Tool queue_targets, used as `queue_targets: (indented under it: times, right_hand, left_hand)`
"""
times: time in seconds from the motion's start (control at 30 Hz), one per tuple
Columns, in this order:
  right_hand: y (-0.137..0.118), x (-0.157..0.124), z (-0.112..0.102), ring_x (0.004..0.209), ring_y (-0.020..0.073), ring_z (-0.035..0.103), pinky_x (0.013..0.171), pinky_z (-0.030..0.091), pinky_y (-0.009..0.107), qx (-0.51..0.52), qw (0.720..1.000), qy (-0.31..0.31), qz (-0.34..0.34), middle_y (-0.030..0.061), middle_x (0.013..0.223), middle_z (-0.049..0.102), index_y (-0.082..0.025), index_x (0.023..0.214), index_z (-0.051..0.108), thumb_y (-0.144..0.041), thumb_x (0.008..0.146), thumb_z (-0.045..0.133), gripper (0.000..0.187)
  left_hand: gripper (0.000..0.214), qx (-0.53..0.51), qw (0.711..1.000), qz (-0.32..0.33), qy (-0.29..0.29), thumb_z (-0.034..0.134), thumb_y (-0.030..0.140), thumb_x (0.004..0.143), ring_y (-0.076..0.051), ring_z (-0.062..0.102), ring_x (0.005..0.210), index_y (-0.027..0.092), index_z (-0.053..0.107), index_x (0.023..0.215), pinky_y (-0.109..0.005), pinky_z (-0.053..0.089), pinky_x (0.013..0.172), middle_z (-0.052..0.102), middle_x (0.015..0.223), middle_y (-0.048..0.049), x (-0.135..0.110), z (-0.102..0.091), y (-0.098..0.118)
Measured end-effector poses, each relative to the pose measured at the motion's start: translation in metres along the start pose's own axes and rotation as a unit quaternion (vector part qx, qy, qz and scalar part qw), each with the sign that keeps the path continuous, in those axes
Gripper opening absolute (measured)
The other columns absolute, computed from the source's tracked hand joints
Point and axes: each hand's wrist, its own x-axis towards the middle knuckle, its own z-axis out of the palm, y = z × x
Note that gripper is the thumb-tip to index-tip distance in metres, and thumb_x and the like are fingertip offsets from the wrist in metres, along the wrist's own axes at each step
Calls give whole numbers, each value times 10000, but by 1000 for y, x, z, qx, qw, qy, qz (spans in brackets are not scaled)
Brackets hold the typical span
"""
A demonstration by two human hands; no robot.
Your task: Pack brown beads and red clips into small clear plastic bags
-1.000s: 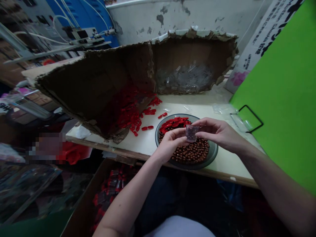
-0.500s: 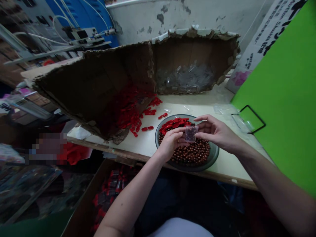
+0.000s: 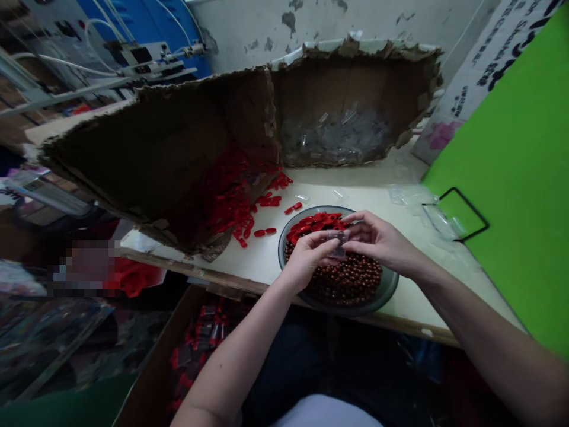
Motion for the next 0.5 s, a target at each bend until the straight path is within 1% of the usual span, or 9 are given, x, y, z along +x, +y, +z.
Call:
queue_targets:
  times: [0.07, 0.13, 0.2, 0.27, 0.33, 0.4, 0.5]
  right_hand:
    - [5, 2, -4, 847, 189, 685, 774, 570, 355, -7, 1000, 1, 5, 42, 919, 698, -221, 1104, 530, -327, 727, 736, 442]
    - [14, 3, -12, 861, 198, 690, 776, 565, 359, -48, 999, 16, 5, 48, 944, 712, -221, 1099, 553, -346, 766, 690, 381]
    - [26, 5, -22, 854, 206, 691, 791, 552, 374, -149, 988, 43, -5, 47, 949, 725, -222, 1048, 610, -339, 805, 631, 270]
    - [40, 6, -29, 842, 213, 689, 810, 532, 384, -270, 961, 55, -17, 40, 938, 735, -225, 960, 663, -299, 820, 589, 175]
    - [53, 8, -30, 845, 221, 687, 815, 518, 381, -345, 938, 35, -23, 36, 939, 738, -228, 919, 684, -271, 819, 575, 154]
    - [62, 11, -25, 879, 230, 682, 821, 511, 373, -365, 931, 2, -24, 45, 983, 732, -227, 952, 683, -284, 818, 587, 175]
    - [71, 19, -13, 926, 246, 669, 845, 496, 377, -384, 922, -32, -16, 73, 1027, 722, -215, 1003, 672, -313, 811, 619, 222]
  left_hand:
    - [398, 7, 1000, 15, 15, 765, 333, 701, -153, 686, 733, 153, 679, 1045, -268, 536, 684, 730, 928, -64, 2, -2, -3]
    - [364, 16, 999, 41, 33, 756, 320, 715, -150, 681, 789, 160, 680, 1034, -265, 537, 719, 726, 955, -57, 2, -7, -6]
    - [320, 25, 995, 81, 61, 740, 311, 739, -154, 674, 872, 167, 678, 1018, -255, 529, 762, 722, 1001, -57, 2, -14, -9]
    - [290, 25, 988, 122, 95, 725, 313, 759, -169, 669, 933, 169, 666, 1003, -263, 526, 794, 721, 1022, -63, -1, -22, -10]
    - [281, 14, 982, 147, 120, 713, 323, 773, -183, 675, 944, 166, 648, 996, -284, 530, 804, 727, 1005, -70, -5, -28, -10]
    - [287, 11, 979, 154, 130, 708, 328, 780, -189, 687, 918, 160, 638, 1002, -301, 537, 804, 733, 968, -76, -9, -31, -9]
    - [289, 25, 980, 156, 125, 703, 327, 787, -186, 697, 881, 158, 636, 1012, -300, 541, 792, 734, 949, -77, -14, -31, -8]
